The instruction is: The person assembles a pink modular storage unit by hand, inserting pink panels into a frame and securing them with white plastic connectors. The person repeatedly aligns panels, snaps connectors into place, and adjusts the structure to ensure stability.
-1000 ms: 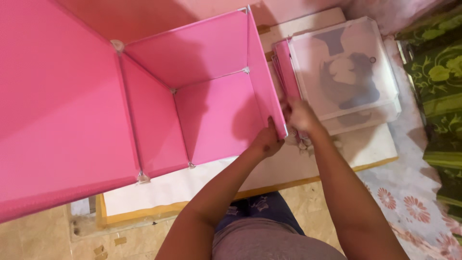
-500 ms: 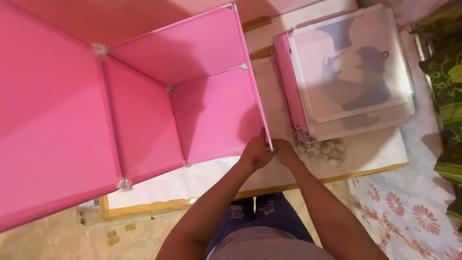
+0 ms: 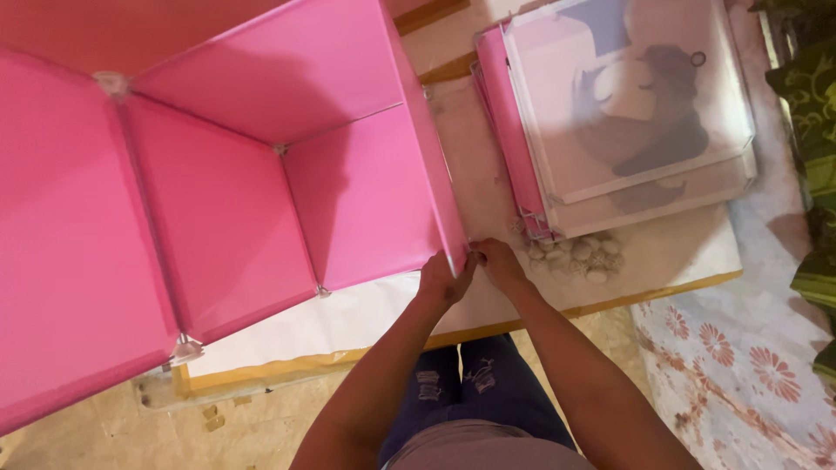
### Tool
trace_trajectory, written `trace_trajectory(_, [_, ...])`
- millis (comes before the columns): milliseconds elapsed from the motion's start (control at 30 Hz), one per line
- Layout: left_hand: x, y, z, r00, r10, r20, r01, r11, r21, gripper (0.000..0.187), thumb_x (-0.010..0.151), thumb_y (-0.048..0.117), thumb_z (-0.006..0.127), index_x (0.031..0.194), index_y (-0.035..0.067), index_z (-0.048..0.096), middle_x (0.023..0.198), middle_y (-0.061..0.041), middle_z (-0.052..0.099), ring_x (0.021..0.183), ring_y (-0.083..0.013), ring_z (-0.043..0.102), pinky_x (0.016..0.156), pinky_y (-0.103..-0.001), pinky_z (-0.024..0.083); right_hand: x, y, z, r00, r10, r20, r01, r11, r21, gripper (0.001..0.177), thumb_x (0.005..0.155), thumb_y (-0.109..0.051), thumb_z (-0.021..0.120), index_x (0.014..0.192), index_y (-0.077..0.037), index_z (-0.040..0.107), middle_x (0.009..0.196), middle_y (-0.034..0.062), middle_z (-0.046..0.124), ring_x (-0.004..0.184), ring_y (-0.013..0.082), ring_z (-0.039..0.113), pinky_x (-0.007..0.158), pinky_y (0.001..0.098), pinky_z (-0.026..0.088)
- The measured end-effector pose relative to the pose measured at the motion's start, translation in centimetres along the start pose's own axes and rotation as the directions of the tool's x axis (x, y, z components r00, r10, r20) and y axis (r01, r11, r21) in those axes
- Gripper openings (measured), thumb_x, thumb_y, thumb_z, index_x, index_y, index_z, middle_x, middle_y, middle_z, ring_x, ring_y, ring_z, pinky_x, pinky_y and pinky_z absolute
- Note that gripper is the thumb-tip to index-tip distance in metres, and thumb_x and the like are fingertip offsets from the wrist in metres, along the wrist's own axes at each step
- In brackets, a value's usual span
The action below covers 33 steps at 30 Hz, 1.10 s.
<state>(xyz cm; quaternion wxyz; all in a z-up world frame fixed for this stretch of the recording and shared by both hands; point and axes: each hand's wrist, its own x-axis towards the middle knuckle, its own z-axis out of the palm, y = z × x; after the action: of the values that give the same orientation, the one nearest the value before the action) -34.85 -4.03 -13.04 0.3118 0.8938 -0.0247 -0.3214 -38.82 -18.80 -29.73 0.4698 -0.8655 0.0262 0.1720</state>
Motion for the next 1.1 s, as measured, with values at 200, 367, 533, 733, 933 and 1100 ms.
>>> trace_trajectory(200, [-0.5, 1.2, -0.3, 0.991, -0.133, -0.012, 0.132, 0.989, -0.061, 0.036, 0.098, 0.04, 0.049, 0.106, 0.014, 0.073, 0.093, -0.02, 0.073, 0.091, -0.0396, 0.071, 0.08, -0.046, 0.056, 0.0, 1.0, 0.9, 0.995, -0.066, -0.074, 0.068, 0.997, 0.024, 0.015, 0.085, -0.001, 0.06, 0.096, -0.001, 0.071, 0.085, 0.0187, 0.065, 0.077, 0.0327, 0.064, 0.07, 0.0389, 0.05])
trace_trajectory(367, [0.0, -0.1, 0.7, 0.996, -0.05, -0.067, 0.043, 0.994, -0.1, 0.033, 0.098, 0.034, 0.051, 0.106, 0.009, 0.069, 0.095, -0.02, 0.073, 0.094, -0.0391, 0.07, 0.08, -0.046, 0.056, -0.1, 0.7, 1.5, 0.989, 0.004, -0.144, 0.017, 0.989, 0.148, 0.009, 0.089, -0.005, 0.062, 0.094, -0.002, 0.068, 0.082, 0.0175, 0.065, 0.073, 0.0324, 0.066, 0.067, 0.0386, 0.051])
trace_trajectory(533, [1.1, -2.1, 2.2, 0.999, 0.012, -0.049, -0.016, 0.997, -0.075, 0.029, 0.097, 0.029, 0.053, 0.107, 0.007, 0.07, 0.098, -0.02, 0.072, 0.095, -0.0377, 0.069, 0.081, -0.044, 0.055, 0.0, 0.2, 0.5, 0.999, -0.017, -0.051, 0.015, 1.0, -0.028, 0.005, 0.083, -0.003, 0.061, 0.082, 0.002, 0.063, 0.076, 0.0221, 0.059, 0.069, 0.0358, 0.06, 0.064, 0.0419, 0.047])
trace_trajectory(733, [2.4, -3.6, 3.3, 0.984, 0.176, -0.02, -0.176, 0.984, 0.016, 0.023, 0.096, 0.02, 0.049, 0.104, 0.007, 0.067, 0.097, -0.017, 0.072, 0.094, -0.0329, 0.07, 0.082, -0.042, 0.055, -0.3, -0.7, 0.3, 0.998, 0.001, -0.066, 0.002, 0.999, 0.041, 0.008, 0.083, -0.005, 0.06, 0.077, 0.0, 0.058, 0.071, 0.0217, 0.056, 0.064, 0.0351, 0.057, 0.061, 0.0425, 0.045])
trace_trajectory(933, [2.2, -3.3, 3.5, 0.974, 0.214, -0.069, -0.212, 0.977, 0.024, 0.02, 0.094, 0.017, 0.053, 0.105, 0.007, 0.068, 0.097, -0.017, 0.071, 0.094, -0.0332, 0.07, 0.082, -0.04, 0.055, -0.1, -0.7, 0.2, 0.998, 0.003, -0.062, -0.002, 1.0, 0.01, 0.014, 0.088, -0.011, 0.058, 0.078, -0.001, 0.059, 0.072, 0.0187, 0.057, 0.065, 0.0318, 0.058, 0.062, 0.0429, 0.045])
trace_trajectory(1100, [1.8, -2.1, 2.7, 0.971, 0.233, -0.047, -0.235, 0.971, -0.054, 0.021, 0.095, 0.015, 0.05, 0.1, 0.009, 0.069, 0.093, -0.016, 0.072, 0.091, -0.0319, 0.071, 0.08, -0.042, 0.056, 0.2, -0.7, 0.0, 0.999, 0.03, -0.035, -0.028, 0.998, 0.049, 0.019, 0.089, -0.016, 0.057, 0.079, -0.001, 0.062, 0.069, 0.0155, 0.056, 0.063, 0.0266, 0.056, 0.063, 0.0413, 0.046])
